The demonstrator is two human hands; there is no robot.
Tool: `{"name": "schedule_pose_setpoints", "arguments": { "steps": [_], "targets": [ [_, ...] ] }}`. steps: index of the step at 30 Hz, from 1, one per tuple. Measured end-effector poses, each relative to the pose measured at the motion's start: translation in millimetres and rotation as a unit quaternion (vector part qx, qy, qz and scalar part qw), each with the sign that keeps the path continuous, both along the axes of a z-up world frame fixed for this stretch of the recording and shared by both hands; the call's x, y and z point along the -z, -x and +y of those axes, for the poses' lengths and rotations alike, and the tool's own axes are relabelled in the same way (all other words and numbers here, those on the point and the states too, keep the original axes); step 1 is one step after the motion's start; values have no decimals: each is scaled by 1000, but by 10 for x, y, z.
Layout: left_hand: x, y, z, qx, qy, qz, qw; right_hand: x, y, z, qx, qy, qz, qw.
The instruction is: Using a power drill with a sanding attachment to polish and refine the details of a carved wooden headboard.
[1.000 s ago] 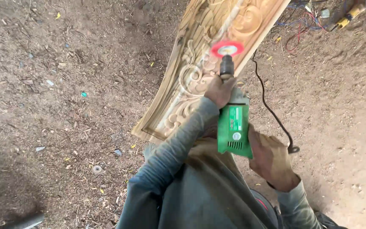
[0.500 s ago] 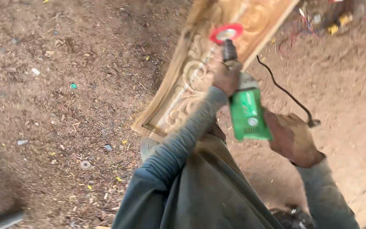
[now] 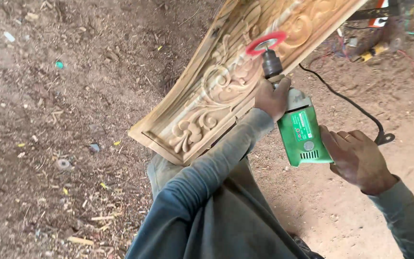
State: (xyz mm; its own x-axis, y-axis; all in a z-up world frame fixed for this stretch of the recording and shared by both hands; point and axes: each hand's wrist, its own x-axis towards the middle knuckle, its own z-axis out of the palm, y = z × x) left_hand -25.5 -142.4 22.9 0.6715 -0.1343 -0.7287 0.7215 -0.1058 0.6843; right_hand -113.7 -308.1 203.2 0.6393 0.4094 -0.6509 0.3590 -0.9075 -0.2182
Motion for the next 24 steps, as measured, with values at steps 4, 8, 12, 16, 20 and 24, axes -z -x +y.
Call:
{"name": "schedule_pose_setpoints", "arguments": {
  "steps": [4,8,12,16,20,24],
  "targets": [
    [159,104,-236,-126,95,29,987,248,-69,-362,2,-91,-12,996],
    [406,145,-440,-203,172,19,964,314,-244,-746,-84,-84,-33,992],
    [430,77,-604,-268,200,-20,942,195,-571,-909,-135,-63,-8,989],
    [481,78,-769,-284,150,-104,941,386,-539,-1226,-205,-59,-83,973],
    [437,83,-784,-288,116,-119,943,312,-636,-1231,-226,-24,-45,973],
    [402,177,-639,-271,122,-94,950,205,-488,-1040,-171,-91,-18,981]
  ]
}}
